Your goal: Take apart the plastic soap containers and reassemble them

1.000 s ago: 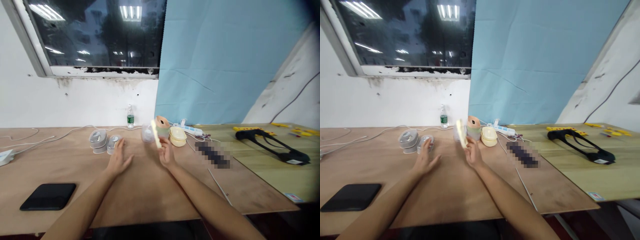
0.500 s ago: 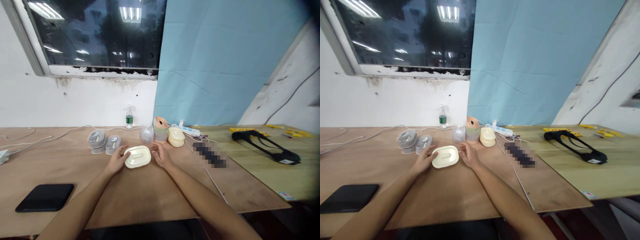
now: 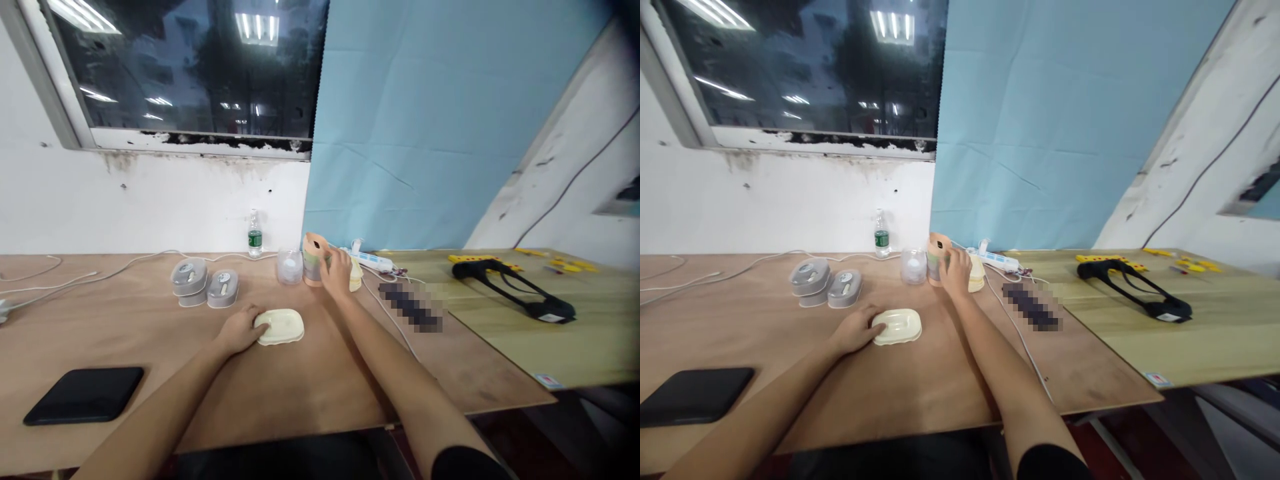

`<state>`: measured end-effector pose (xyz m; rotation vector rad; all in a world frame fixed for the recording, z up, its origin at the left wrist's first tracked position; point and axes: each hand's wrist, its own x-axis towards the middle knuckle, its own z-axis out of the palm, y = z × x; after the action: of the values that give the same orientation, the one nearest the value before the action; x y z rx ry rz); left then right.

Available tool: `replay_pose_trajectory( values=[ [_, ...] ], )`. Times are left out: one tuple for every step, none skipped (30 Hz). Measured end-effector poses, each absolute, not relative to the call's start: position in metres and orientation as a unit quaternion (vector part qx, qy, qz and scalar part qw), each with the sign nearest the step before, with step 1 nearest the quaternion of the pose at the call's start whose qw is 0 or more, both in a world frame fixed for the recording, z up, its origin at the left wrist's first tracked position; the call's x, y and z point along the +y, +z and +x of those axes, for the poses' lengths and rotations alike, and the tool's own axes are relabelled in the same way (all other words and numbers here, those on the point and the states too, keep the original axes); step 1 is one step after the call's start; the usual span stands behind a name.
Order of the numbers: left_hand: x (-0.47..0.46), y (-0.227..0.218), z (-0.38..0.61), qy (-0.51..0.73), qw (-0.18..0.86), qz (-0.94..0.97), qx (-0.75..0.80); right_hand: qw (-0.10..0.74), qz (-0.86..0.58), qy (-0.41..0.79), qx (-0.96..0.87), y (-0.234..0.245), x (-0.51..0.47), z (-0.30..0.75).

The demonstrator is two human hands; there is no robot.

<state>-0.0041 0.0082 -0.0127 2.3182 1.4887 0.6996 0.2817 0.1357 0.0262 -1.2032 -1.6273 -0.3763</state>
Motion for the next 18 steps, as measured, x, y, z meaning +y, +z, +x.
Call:
replay_pose_trajectory(
  values=[
    [0.008,-0.013,-0.004,0.237,0.144,0.813,0.513,0.501,-0.509,-0.157,-0.682,0.031,0.141,0.282],
    [0.008,-0.013,-0.004,0.234,0.14,0.817,0.509,0.482,-0.513,-0.156,-0.693,0.035,0.146,0.282],
    [0.008,-0.013,-0.005,0.232,0.136,0.819,0.507,0.46,-0.514,-0.154,-0.707,0.039,0.151,0.283],
    [0.008,-0.013,-0.005,0.23,0.134,0.82,0.506,0.44,-0.514,-0.153,-0.72,0.041,0.155,0.283],
    [0.008,-0.014,-0.005,0.229,0.132,0.821,0.507,0.421,-0.514,-0.153,-0.732,0.043,0.158,0.283],
    [0.008,-0.014,-0.005,0.227,0.131,0.82,0.508,0.406,-0.513,-0.153,-0.741,0.045,0.161,0.283],
    [0.008,-0.014,-0.004,0.225,0.13,0.82,0.51,0.396,-0.514,-0.151,-0.746,0.046,0.162,0.283],
    [0.008,-0.015,-0.004,0.224,0.128,0.819,0.513,0.392,-0.515,-0.148,-0.748,0.049,0.163,0.284],
    [0.008,-0.016,-0.004,0.223,0.127,0.818,0.515,0.394,-0.514,-0.143,-0.748,0.051,0.163,0.284],
    [0.009,-0.016,-0.004,0.224,0.124,0.817,0.516,0.403,-0.509,-0.136,-0.749,0.054,0.161,0.284],
    [0.009,-0.017,-0.004,0.226,0.121,0.816,0.518,0.417,-0.499,-0.129,-0.749,0.057,0.158,0.283],
    [0.01,-0.018,-0.004,0.228,0.118,0.816,0.518,0.437,-0.484,-0.12,-0.749,0.06,0.153,0.282],
    [0.01,-0.019,-0.005,0.231,0.115,0.815,0.519,0.46,-0.465,-0.106,-0.749,0.062,0.146,0.28],
    [0.011,-0.019,-0.005,0.233,0.112,0.813,0.522,0.484,-0.445,-0.086,-0.748,0.064,0.138,0.278],
    [0.011,-0.019,-0.005,0.236,0.108,0.808,0.529,0.508,-0.427,-0.058,-0.746,0.063,0.129,0.274],
    [0.011,-0.018,-0.006,0.242,0.102,0.801,0.538,0.531,-0.413,-0.02,-0.739,0.061,0.119,0.271],
    [0.011,-0.018,-0.006,0.252,0.097,0.792,0.547,0.553,-0.407,0.025,-0.727,0.058,0.109,0.266],
    [0.01,-0.016,-0.006,0.267,0.092,0.782,0.555,0.574,-0.398,0.076,-0.712,0.053,0.099,0.262]
  ],
)
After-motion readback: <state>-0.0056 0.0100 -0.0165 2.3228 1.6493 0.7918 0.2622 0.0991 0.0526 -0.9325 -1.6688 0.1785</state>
